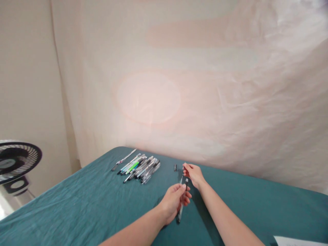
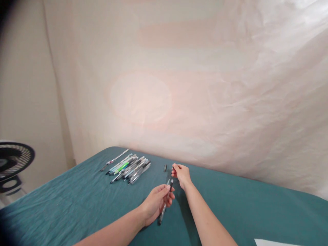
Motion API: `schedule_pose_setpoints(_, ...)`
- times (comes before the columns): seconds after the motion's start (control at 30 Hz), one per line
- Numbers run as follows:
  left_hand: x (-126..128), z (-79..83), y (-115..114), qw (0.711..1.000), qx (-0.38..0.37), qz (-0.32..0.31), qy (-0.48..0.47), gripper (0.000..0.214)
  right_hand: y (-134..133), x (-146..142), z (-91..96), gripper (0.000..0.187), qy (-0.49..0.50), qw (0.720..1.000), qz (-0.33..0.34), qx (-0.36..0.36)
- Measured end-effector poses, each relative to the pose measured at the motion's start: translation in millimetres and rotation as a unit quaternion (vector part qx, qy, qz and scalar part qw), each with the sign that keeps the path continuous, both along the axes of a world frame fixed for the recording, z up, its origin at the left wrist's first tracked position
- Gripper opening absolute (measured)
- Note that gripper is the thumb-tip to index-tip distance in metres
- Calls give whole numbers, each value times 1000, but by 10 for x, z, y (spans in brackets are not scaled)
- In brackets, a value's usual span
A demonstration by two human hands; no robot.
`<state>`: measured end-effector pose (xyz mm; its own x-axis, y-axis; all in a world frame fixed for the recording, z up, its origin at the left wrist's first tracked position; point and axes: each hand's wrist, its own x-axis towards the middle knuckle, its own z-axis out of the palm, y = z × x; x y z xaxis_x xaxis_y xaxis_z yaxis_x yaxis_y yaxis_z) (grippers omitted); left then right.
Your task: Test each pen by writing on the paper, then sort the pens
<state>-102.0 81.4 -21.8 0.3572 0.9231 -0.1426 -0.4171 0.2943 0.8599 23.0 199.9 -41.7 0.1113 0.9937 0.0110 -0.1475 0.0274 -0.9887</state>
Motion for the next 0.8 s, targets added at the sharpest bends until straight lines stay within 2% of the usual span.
schedule_pose_setpoints(0.23, -19, 11, 14, 1000, -11, 6, -27, 23, 75, -169, -18, 24, -106, 993, 28, -35)
schedule_pose_setpoints(0.47, -16, 47, 9, 997, -36, 27, -57, 19, 116, -155, -34, 25, -143, 988, 38, -54)
schedule_pose_setpoints(0.63, -26, 56, 10, 993, -48, 48, -95, 13, -44, -86, 43, 17, -157, 983, 76, -49)
schedule_pose_setpoints(0.8, -34, 16, 40, 985, -23, 128, -110, 13, -384, 22, 242, 20, -180, 973, 138, -41)
